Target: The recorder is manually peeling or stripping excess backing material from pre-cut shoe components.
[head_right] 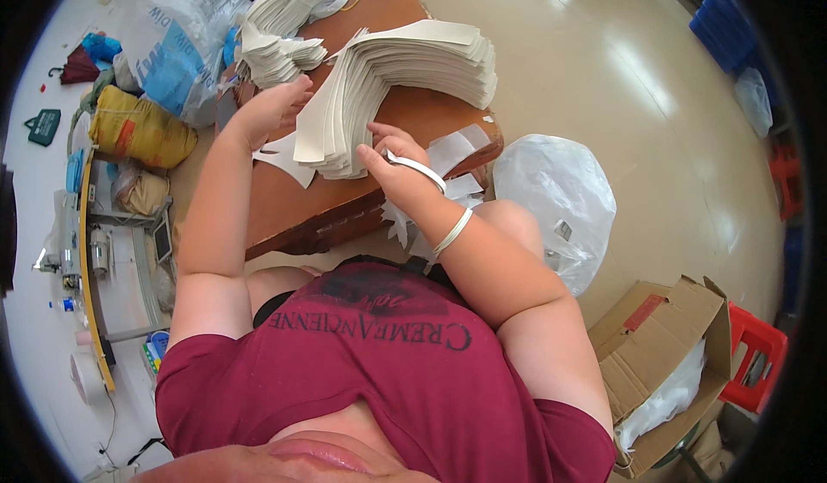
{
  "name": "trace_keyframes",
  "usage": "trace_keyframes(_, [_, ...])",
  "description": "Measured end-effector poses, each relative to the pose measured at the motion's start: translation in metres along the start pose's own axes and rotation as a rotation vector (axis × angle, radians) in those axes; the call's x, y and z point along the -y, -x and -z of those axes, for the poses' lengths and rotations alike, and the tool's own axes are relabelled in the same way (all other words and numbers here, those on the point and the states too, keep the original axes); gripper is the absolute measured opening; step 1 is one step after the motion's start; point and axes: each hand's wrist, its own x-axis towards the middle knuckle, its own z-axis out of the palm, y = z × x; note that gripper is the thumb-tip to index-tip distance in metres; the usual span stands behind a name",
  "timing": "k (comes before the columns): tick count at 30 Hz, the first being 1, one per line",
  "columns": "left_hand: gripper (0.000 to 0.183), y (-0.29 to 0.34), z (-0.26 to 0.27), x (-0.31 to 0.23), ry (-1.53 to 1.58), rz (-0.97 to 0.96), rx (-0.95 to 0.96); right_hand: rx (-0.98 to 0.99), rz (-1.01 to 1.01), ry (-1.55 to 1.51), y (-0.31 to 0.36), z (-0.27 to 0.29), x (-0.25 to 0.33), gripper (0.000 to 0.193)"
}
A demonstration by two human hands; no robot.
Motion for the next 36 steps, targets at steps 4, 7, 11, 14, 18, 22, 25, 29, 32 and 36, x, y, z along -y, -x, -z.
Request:
trace_keyframes(4, [0.073,-0.003,-0.022,0.073,0.509,-0.282,-0.258,-0.011,0.207,0.206,0.007,-0.016,0.015,0.025])
trace_keyframes(7, [0.074,-0.002,-0.054,0.081,0.663,-0.452,-0.191,0.093,0.352,0.16,0.012,-0.026,0.007,0.018])
trace_keyframes(11, [0.075,-0.004,-0.071,0.084,0.523,-0.493,-0.36,0.176,0.392,0.16,0.02,-0.039,0.013,0.018])
trace_keyframes(14, [0.08,-0.013,-0.066,0.094,0.528,-0.539,-0.429,0.189,0.366,0.192,0.021,-0.045,0.014,0.015])
trace_keyframes(18, [0.09,-0.015,-0.064,0.1,0.356,-0.569,-0.368,0.203,0.423,0.206,0.02,-0.047,0.012,0.011])
trace_keyframes(22, [0.084,-0.011,-0.062,0.096,0.579,-0.639,-0.429,0.219,0.43,0.297,0.02,-0.04,0.014,0.007])
trace_keyframes(25, [0.076,0.005,-0.029,0.118,0.455,-0.548,-0.612,0.162,0.491,0.25,0.021,-0.036,0.01,0.006])
trace_keyframes(29, [0.052,-0.001,0.073,0.253,-0.152,-0.284,-1.166,0.14,0.751,0.487,0.034,-0.033,0.044,0.011])
trace_keyframes(32, [0.045,0.021,0.068,0.242,-0.359,0.119,-1.042,0.535,0.82,0.506,0.043,-0.036,0.056,0.016])
trace_keyframes(36, [0.041,0.019,0.051,0.218,-0.478,0.295,-1.055,0.878,0.743,0.556,0.05,-0.049,0.034,0.016])
